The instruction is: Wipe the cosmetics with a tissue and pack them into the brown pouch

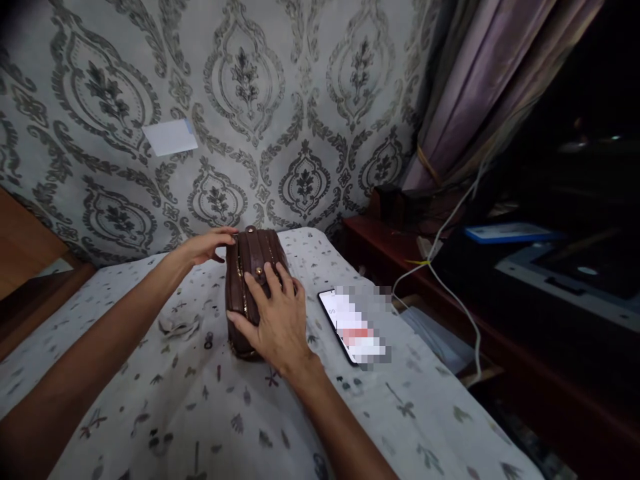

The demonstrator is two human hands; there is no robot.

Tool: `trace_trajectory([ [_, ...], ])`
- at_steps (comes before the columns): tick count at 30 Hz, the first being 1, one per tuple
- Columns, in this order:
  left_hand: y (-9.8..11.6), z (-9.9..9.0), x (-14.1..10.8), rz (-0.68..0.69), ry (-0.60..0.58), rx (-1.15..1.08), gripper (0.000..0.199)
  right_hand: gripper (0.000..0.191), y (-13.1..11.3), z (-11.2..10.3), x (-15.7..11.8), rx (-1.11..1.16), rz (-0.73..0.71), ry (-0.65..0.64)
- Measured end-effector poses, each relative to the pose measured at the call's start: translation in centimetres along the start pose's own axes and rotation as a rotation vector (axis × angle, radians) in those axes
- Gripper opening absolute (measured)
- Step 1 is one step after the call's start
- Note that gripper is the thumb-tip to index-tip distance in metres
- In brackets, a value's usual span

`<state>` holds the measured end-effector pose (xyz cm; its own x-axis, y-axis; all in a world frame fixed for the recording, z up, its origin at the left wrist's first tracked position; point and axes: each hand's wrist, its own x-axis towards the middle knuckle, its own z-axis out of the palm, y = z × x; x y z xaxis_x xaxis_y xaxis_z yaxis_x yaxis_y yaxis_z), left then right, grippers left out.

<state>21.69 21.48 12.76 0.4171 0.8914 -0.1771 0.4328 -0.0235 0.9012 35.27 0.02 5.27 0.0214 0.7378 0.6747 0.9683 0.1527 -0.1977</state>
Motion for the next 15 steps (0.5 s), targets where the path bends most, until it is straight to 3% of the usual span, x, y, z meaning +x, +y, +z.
trace_trajectory([
  [7,1.7,1.4,0.5,-0.039,0.043,0.201,0.058,0.059,-0.1,-0.2,0.0,0.012,0.001,-0.018],
  [15,2.6,1.6,2.0,0.021,0.045,0.458,0.019,0.059,-0.1,-0.1,0.0,0.018,-0.005,-0.003],
])
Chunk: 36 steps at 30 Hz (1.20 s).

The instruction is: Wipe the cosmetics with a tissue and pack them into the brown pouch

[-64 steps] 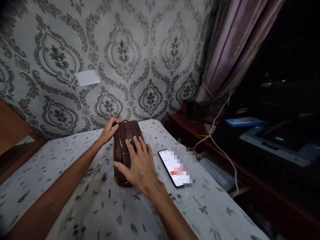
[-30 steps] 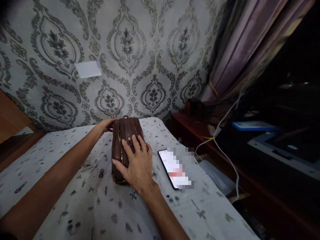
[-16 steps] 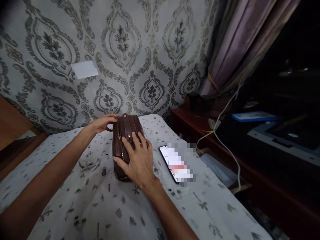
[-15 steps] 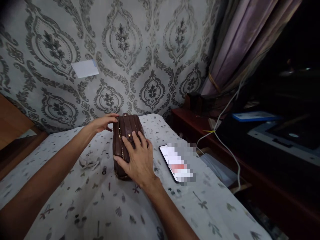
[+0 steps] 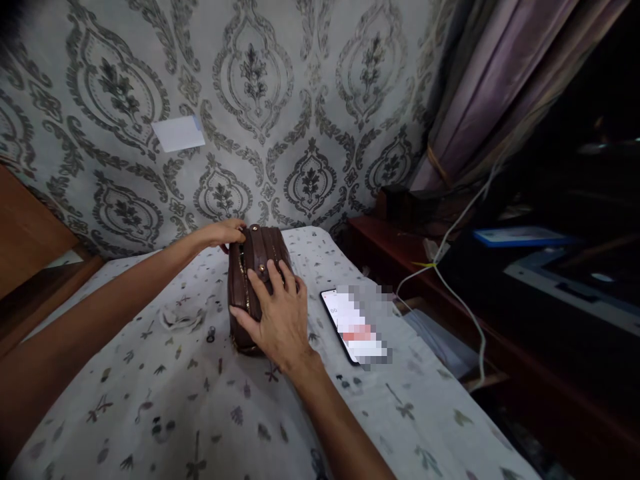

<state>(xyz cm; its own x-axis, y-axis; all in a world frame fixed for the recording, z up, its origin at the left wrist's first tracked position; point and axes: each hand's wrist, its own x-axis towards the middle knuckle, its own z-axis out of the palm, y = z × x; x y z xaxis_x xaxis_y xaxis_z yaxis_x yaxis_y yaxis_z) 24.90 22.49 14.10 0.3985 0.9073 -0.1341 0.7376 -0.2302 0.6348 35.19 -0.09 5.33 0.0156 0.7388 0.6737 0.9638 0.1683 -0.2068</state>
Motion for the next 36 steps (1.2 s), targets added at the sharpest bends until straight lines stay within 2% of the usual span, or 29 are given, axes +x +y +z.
trace_trajectory([
  [2,-0.1,-0.1,0.8,0.013,0.049,0.074,0.013,0.060,0.0,0.0,0.0,-0.001,0.003,0.003],
  [7,-0.3,-0.1,3.0,0.067,0.198,0.222,0.019,0.060,0.0,0.0,0.0,0.018,0.012,-0.002],
  [11,-1.0,0.4,3.7,0.094,0.285,0.252,0.009,0.059,0.1,0.0,0.0,0.029,0.006,0.004],
  [13,-1.5,0.9,3.5,0.108,0.317,0.235,0.008,0.059,0.1,0.0,0.0,0.030,0.008,0.009],
  [19,-2.5,2.5,3.2,0.169,0.393,0.072,0.031,0.058,0.2,-0.2,0.0,0.034,0.005,0.012],
  [23,-2.8,3.0,3.7,0.176,0.447,-0.035,0.034,0.057,0.3,-0.1,0.0,0.053,-0.011,0.018],
  [31,-2.9,3.2,3.2,0.172,0.468,-0.067,0.029,0.057,0.2,0.0,-0.1,0.060,-0.015,0.007],
  [33,-2.4,2.9,2.7,0.205,0.464,-0.041,0.029,0.057,0.2,0.0,-0.1,0.050,-0.015,0.008],
  [36,-1.0,2.3,1.8,0.327,0.422,0.014,0.033,0.058,0.2,0.0,-0.1,0.047,-0.019,0.007],
])
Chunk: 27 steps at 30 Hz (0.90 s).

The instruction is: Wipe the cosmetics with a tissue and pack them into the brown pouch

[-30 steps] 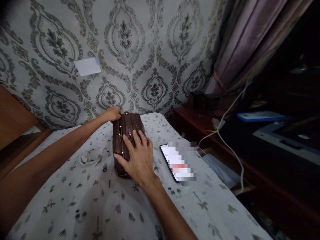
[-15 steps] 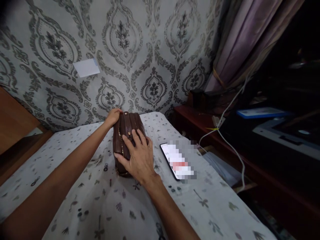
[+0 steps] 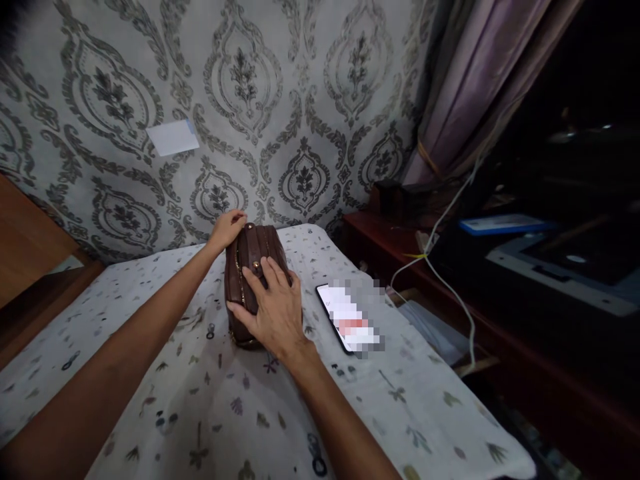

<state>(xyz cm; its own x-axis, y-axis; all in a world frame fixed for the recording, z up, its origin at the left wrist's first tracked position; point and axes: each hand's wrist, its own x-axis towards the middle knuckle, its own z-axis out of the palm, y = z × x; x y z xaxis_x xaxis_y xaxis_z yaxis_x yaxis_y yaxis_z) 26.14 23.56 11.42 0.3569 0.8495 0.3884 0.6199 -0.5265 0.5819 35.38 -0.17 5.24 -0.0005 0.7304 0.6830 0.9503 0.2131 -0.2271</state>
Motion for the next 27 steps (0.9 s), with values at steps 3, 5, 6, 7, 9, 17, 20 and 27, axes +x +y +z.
trace_trajectory([
  [3,1.6,-0.3,-0.2,0.143,-0.111,0.017,0.033,0.058,-0.1,-0.1,0.0,0.007,0.001,-0.002],
  [5,2.2,-0.1,-0.3,0.201,-0.189,0.041,0.030,0.058,-0.1,-0.2,0.1,0.014,0.007,-0.007],
  [6,2.4,0.0,-0.4,0.217,-0.217,0.056,0.028,0.058,-0.1,-0.2,0.1,0.019,0.010,-0.009],
  [7,2.5,0.2,-0.4,0.224,-0.234,0.073,0.026,0.058,-0.1,-0.3,0.1,0.024,0.013,-0.010],
  [9,2.4,0.3,-0.4,0.223,-0.241,0.111,0.025,0.056,-0.1,-0.4,0.2,0.030,0.017,-0.011],
  [17,2.8,0.1,-0.4,0.212,-0.262,0.208,0.031,0.055,-0.2,-0.6,0.2,0.032,0.021,-0.029],
  [20,3.2,-0.3,-1.1,0.225,-0.301,0.190,0.048,0.058,-0.3,-0.5,0.2,0.009,0.026,-0.039],
  [27,4.5,-1.5,-3.1,0.298,-0.485,0.384,0.061,0.071,0.0,-0.1,0.1,0.006,0.034,-0.079],
])
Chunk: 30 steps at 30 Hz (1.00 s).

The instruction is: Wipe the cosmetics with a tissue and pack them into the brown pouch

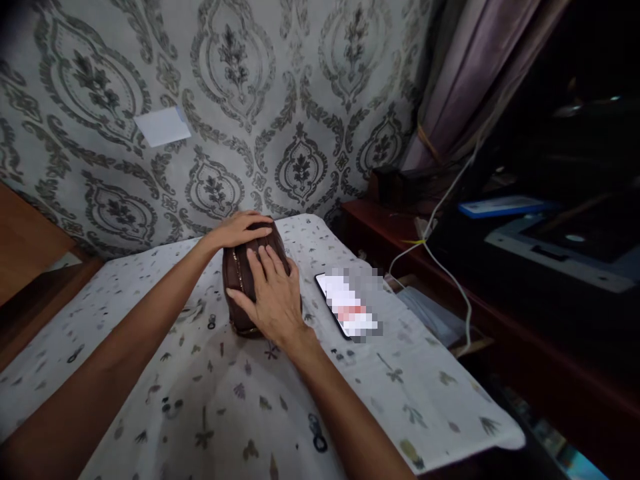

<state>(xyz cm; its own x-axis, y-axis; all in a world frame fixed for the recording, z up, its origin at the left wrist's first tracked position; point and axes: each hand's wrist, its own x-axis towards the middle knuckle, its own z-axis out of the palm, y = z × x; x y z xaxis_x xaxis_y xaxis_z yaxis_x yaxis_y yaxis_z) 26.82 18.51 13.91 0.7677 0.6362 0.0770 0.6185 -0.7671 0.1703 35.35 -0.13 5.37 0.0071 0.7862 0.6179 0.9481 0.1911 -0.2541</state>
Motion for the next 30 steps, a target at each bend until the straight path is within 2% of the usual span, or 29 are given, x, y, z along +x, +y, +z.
trace_trajectory([
  [6,0.0,0.3,-0.2,0.007,0.036,0.008,0.057,0.067,0.2,-0.7,0.0,0.106,0.073,0.007],
  [11,-0.4,0.7,0.0,0.028,0.072,-0.006,0.058,0.076,-1.1,-0.3,0.8,-0.019,0.186,0.015],
  [18,-0.1,0.7,-0.6,0.002,0.101,-0.076,0.050,0.061,-1.7,0.6,0.9,-0.115,0.159,0.066],
  [22,1.2,1.4,-1.8,-0.102,0.213,-0.093,0.046,0.058,-1.5,0.7,0.8,-0.127,0.134,0.083],
  [25,1.7,1.8,-2.1,-0.078,0.294,-0.129,0.043,0.052,-1.5,0.8,0.7,-0.134,0.118,0.109],
  [27,1.1,1.7,-1.8,-0.104,0.334,-0.225,0.038,0.048,-1.5,0.8,0.7,-0.138,0.113,0.130],
  [30,-1.4,1.0,-1.1,-0.273,0.396,-0.337,0.040,0.049,-1.6,0.8,0.7,-0.146,0.112,0.134],
])
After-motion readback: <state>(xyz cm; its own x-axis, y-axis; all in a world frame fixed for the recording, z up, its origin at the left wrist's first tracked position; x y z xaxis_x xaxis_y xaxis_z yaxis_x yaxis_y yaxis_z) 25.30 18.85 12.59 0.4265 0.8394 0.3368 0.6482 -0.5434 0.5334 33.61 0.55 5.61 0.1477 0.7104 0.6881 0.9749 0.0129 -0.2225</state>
